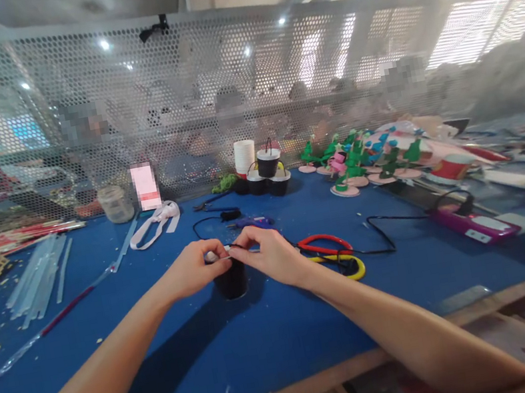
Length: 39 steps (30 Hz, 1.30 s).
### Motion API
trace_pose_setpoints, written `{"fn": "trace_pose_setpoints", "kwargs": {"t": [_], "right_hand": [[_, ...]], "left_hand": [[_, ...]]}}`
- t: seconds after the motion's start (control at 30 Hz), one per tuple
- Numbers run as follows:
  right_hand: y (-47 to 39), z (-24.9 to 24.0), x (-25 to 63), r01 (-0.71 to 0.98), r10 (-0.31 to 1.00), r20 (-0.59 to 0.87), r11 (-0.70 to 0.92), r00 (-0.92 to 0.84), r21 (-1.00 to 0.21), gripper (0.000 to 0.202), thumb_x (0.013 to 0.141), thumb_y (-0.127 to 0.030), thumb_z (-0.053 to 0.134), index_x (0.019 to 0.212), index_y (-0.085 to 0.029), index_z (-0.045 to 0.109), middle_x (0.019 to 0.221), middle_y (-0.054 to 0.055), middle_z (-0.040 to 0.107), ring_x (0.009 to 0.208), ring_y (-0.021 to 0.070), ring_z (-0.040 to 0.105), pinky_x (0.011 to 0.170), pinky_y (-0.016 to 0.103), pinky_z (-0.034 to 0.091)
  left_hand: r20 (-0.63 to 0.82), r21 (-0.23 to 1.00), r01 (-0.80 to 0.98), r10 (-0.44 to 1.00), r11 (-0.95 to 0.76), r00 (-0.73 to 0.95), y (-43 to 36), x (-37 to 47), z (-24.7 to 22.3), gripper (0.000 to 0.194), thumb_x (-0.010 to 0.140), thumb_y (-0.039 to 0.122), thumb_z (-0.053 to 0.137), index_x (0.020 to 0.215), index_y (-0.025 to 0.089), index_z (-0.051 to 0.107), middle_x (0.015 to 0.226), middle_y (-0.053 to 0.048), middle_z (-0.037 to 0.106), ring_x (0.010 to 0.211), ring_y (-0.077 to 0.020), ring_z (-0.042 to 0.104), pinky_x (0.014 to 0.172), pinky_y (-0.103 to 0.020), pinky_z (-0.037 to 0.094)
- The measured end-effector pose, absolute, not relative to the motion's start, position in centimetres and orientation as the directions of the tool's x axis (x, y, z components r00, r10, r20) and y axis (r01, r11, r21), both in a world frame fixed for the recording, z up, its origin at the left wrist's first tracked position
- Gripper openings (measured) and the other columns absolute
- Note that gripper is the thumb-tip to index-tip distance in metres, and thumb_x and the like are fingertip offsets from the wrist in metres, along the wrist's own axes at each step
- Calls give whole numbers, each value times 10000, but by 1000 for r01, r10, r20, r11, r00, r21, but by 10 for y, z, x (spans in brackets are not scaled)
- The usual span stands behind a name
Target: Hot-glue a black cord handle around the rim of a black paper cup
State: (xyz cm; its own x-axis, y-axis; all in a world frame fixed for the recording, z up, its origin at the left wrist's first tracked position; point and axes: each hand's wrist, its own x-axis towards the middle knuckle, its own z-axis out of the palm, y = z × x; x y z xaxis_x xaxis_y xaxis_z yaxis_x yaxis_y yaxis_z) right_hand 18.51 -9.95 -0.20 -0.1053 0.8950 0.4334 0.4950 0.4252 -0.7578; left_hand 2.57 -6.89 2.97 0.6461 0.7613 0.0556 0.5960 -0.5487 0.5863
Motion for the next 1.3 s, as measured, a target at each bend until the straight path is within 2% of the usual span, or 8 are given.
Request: {"fn": "trace_pose_setpoints", "kwargs": {"t": [0.37, 0.53, 0.73, 0.83, 0.9, 0.97, 1.13, 1.3], "right_hand": [[-99, -7, 185, 482, 872, 471, 473, -135, -738, 104, 712, -203, 535, 618, -161, 528, 606, -4, 574, 587, 116, 525, 584, 232, 415], [-100, -8, 181, 468, 857, 495, 499, -143, -729, 108, 712, -187, 535, 606, -165, 527, 608, 2, 582, 592, 119, 541, 598, 239, 427], [-96, 2, 188, 308, 837, 541, 538, -85, -784, 118, 731, -254, 530, 796, -161, 563, 844, 56, 639, 764, 135, 589, 690, 249, 453], [-86, 7, 204, 476, 873, 487, 419, 23, -773, 210, 792, -310, 442, 878, -154, 553, 883, 67, 641, 796, 135, 593, 698, 242, 454], [-77, 5, 218, 692, 905, 411, 230, 106, -684, 217, 798, -302, 426, 874, -150, 561, 870, 73, 642, 796, 152, 593, 711, 260, 444], [-65, -2, 231, 789, 925, 346, 93, 157, -607, 171, 747, -264, 492, 802, -130, 582, 835, 109, 642, 819, 210, 588, 738, 317, 424], [-42, -27, 246, 818, 968, 182, -39, 174, -573, 136, 572, -174, 615, 478, -169, 516, 613, 101, 626, 730, 256, 603, 638, 305, 430], [-33, -32, 244, 743, 959, 146, -88, 243, -663, 125, 517, -87, 589, 507, -179, 505, 557, 65, 600, 637, 220, 600, 527, 260, 414]], "left_hand": [[121, 650, 535, 769, -539, 628, -73, 20, 21, 174, 690, 302, 517, 742, 138, 545, 745, -17, 561, 730, -152, 497, 704, -256, 389], [115, 706, 507, 786, -495, 607, -74, 21, 19, 181, 722, 298, 474, 717, 132, 544, 698, -11, 539, 681, -139, 479, 664, -251, 384], [143, 828, 374, 801, -419, 582, -71, 20, 11, 166, 721, 305, 501, 710, 141, 524, 716, -4, 538, 701, -133, 482, 693, -254, 373], [163, 881, 288, 813, -374, 559, -69, 19, 2, 168, 720, 320, 517, 723, 152, 517, 789, -14, 565, 774, -144, 505, 752, -267, 374], [165, 885, 282, 816, -371, 553, -66, 19, -3, 170, 721, 324, 521, 717, 154, 513, 826, -24, 572, 828, -159, 512, 799, -286, 365], [168, 871, 305, 817, -385, 551, -64, 18, -6, 168, 720, 323, 522, 715, 156, 514, 857, -37, 575, 887, -178, 509, 844, -310, 348], [165, 834, 351, 799, -426, 579, -61, 13, -4, 145, 704, 305, 537, 704, 161, 516, 967, -64, 572, 1018, -202, 474, 931, -351, 298], [138, 830, 339, 752, -443, 645, -61, 10, -1, 139, 730, 299, 512, 728, 161, 509, 1028, -70, 550, 1070, -192, 450, 961, -366, 282]]}}
